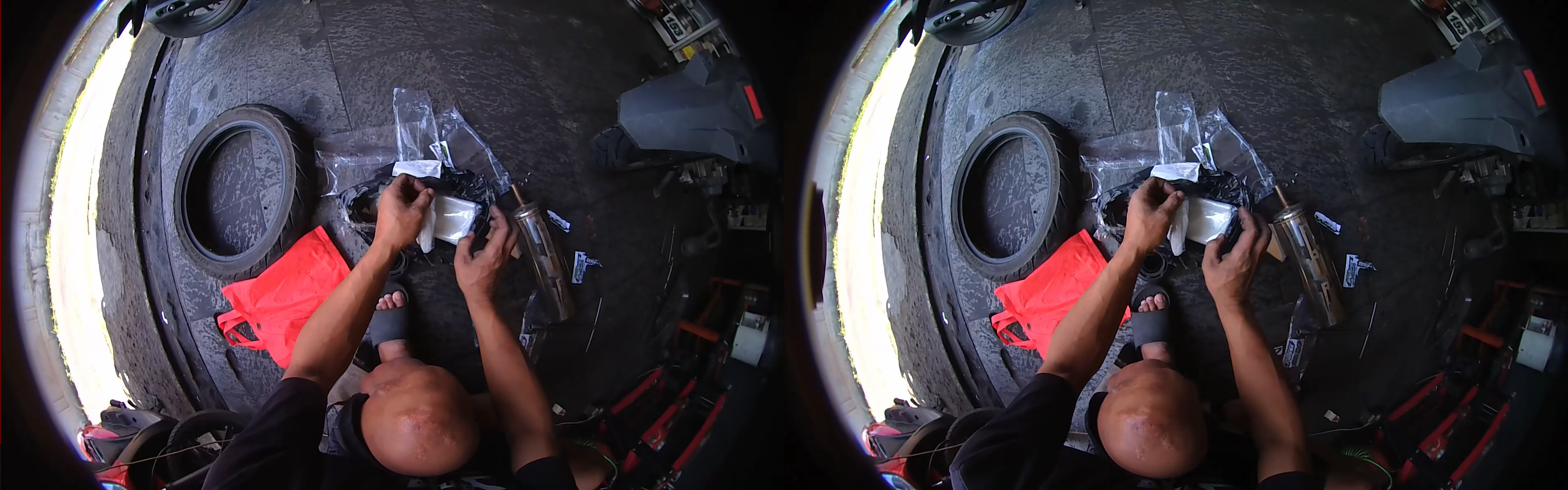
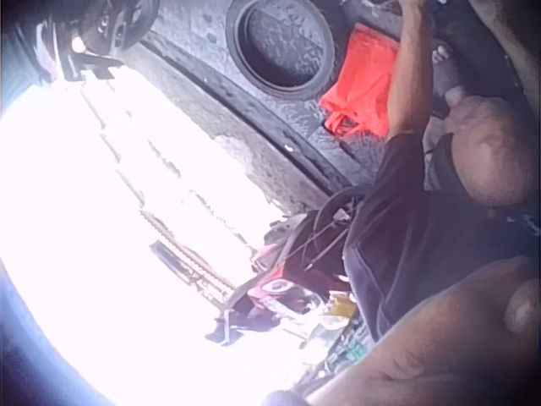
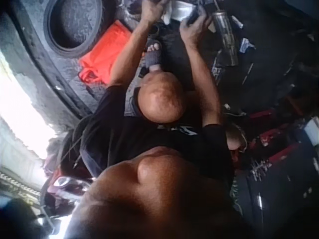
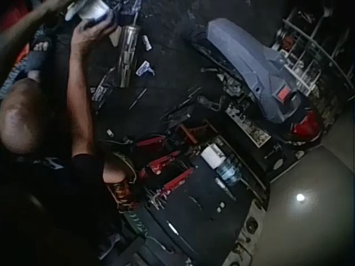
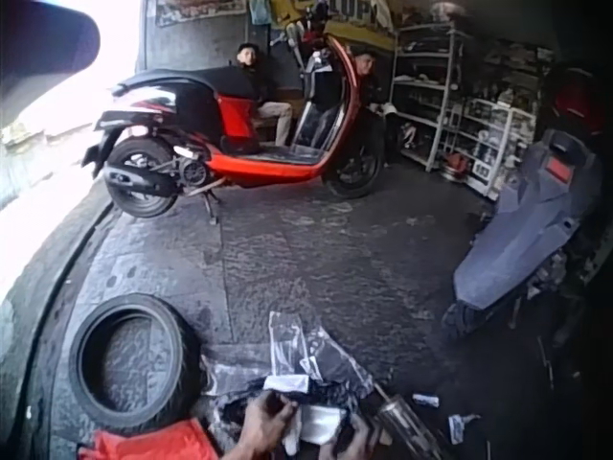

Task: The person pushes material into a motorcycle exhaust silencer using a T-wrench, unpacks new fiberglass wool from a plastic wrapper, plugs a power cord into an electrical socket, and packs the fiberglass wool into the silencer by hand.

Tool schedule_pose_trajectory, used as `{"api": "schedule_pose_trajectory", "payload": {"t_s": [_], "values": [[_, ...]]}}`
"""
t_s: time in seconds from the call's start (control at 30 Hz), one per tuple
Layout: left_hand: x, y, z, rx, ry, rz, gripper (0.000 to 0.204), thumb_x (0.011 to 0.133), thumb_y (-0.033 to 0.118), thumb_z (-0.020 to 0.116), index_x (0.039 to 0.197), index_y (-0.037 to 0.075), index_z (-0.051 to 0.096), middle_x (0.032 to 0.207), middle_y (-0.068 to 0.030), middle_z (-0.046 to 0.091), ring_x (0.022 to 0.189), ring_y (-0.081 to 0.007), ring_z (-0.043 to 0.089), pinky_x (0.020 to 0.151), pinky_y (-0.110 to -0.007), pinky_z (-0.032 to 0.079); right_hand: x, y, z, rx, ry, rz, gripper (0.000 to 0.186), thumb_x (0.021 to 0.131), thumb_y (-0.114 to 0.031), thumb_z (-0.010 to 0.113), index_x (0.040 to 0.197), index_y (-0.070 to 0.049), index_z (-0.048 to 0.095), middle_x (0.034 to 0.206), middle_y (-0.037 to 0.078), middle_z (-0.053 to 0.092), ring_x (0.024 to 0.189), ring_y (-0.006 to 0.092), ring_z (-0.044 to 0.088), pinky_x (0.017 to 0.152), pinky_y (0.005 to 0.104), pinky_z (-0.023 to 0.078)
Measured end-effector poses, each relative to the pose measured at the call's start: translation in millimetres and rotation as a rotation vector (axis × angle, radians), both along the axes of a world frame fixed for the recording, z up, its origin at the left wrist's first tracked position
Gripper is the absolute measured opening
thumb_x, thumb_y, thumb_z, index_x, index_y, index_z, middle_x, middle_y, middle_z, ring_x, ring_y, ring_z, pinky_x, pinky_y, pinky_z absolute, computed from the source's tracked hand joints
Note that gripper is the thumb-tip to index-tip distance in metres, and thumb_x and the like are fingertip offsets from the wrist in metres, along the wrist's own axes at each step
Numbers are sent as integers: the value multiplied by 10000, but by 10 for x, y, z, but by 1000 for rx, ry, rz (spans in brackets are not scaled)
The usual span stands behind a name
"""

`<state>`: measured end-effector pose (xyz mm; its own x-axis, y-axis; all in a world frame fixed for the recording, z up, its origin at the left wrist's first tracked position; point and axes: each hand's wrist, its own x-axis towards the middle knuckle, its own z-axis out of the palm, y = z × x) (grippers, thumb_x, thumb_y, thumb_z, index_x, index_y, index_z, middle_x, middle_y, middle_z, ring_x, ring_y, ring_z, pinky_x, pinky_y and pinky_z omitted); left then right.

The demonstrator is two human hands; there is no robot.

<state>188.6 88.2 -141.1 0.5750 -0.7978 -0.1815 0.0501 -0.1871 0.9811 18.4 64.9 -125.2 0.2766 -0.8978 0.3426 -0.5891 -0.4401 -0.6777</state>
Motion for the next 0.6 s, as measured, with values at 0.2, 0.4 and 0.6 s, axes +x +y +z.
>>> {"api": "schedule_pose_trajectory", "payload": {"t_s": [0.2,0.4,0.6], "values": [[-16,-322,76,39,-246,-205,191,922,151,685,944,-21,607,806,-99,661,742,-158,600,711,-332,488,126,-26,-563,604,-187,285,681,801,-230,809,1337,53,498,1180,238,641,1077,379,644,933,432,508],[-333,113,-216,-30,-568,60,287,870,123,676,1098,-20,576,998,-223,604,879,-373,628,804,-432,509,241,-314,-710,972,-252,-356,819,900,-559,669,1256,169,549,1261,317,590,1178,388,574,1017,436,433],[-548,68,-311,-21,-776,-101,433,813,158,704,1202,28,564,1138,-220,550,1095,-440,528,945,-521,443,-7,-520,-991,994,-453,-444,848,929,-552,625,1328,167,418,1131,283,637,1047,363,643,929,413,521]]}}
